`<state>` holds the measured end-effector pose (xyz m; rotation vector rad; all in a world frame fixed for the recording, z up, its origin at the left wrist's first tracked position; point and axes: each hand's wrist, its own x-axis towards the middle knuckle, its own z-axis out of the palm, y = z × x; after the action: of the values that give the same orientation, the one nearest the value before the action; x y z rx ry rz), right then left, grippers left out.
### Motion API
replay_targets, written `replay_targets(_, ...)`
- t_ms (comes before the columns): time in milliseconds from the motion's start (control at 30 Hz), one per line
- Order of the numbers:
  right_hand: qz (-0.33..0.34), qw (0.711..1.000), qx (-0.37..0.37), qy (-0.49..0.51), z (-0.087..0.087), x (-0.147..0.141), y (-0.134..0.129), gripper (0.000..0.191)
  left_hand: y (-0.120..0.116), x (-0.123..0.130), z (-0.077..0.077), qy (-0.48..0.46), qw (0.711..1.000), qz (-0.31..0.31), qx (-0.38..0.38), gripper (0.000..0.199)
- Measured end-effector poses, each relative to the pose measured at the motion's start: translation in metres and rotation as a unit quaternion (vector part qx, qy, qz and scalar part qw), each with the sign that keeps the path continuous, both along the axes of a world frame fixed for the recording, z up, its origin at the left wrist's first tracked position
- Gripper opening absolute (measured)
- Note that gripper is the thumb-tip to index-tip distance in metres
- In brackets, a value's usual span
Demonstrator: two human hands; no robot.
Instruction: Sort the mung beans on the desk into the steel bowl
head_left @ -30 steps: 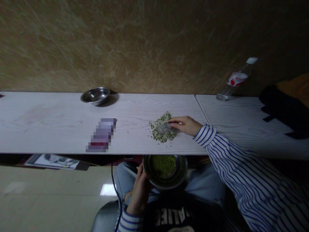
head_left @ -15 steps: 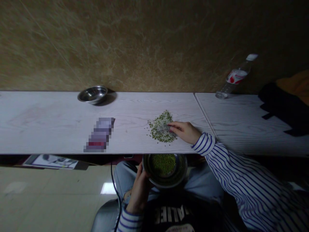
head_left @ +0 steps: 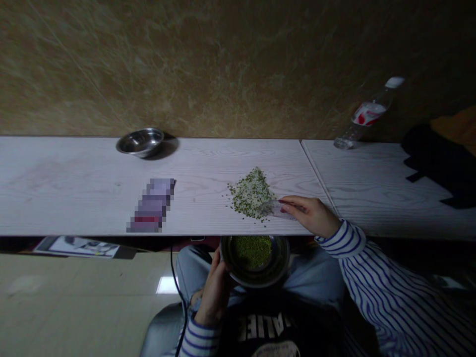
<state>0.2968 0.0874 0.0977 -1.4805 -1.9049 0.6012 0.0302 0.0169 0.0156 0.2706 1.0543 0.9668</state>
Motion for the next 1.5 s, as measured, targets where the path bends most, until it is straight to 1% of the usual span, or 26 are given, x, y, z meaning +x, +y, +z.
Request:
replay_targets(167,-0.001,0.996,0.057,-0.062,-0.003,0.002,0.001,0.026,-0.001,0.000,-0.002,-0.003,1.000,-0.007,0.004,0.067)
replay_targets(367,0.019,0.991,0.085,-0.106,-0.009,-0.004,0.002,0.025,-0.003,-0.001,-0.005,0.013,0.999,-0.017,0.024,0.062)
replay_targets(567,0.029,0.989,0.093,-0.107,-0.010,-0.008,0.005,0.026,-0.002,0.000,-0.002,0.023,1.000,-0.013,0.008,0.067)
replay_targets(700,0.045,0.988,0.091,-0.117,-0.011,-0.012,0.010,0.026,-0.001,-0.001,0.001,0.035,0.999,-0.012,-0.001,0.065)
replay_targets(833,0.029,0.990,0.080,-0.114,-0.011,-0.017,0.022,0.026,0.000,-0.001,0.002,0.032,0.999,-0.011,-0.005,0.069)
replay_targets(967,0.021,0.993,0.070,-0.096,-0.009,-0.019,0.037,0.026,0.000,0.000,0.002,0.033,0.999,0.002,-0.006,0.068)
replay_targets(1067,0.009,0.993,0.065,-0.095,-0.006,-0.017,0.041,0.026,0.001,0.001,0.002,0.040,0.999,0.006,-0.010,0.068)
replay_targets(1167,0.000,0.993,0.075,-0.089,-0.003,-0.013,0.033,0.026,0.000,0.000,0.004,0.035,0.999,0.005,-0.005,0.066)
replay_targets(1267,-0.001,0.992,0.089,-0.090,0.000,-0.009,0.018,0.025,0.000,-0.001,0.005,0.028,1.000,-0.004,-0.001,0.064)
replay_targets(1367,0.007,0.989,0.104,-0.104,0.000,-0.007,0.005,0.024,0.000,0.000,0.005,0.032,0.999,-0.008,0.000,0.064)
replay_targets(1500,0.001,0.984,0.119,-0.133,-0.001,-0.008,-0.005,0.023,-0.001,0.000,0.001,0.034,0.999,-0.006,0.010,0.064)
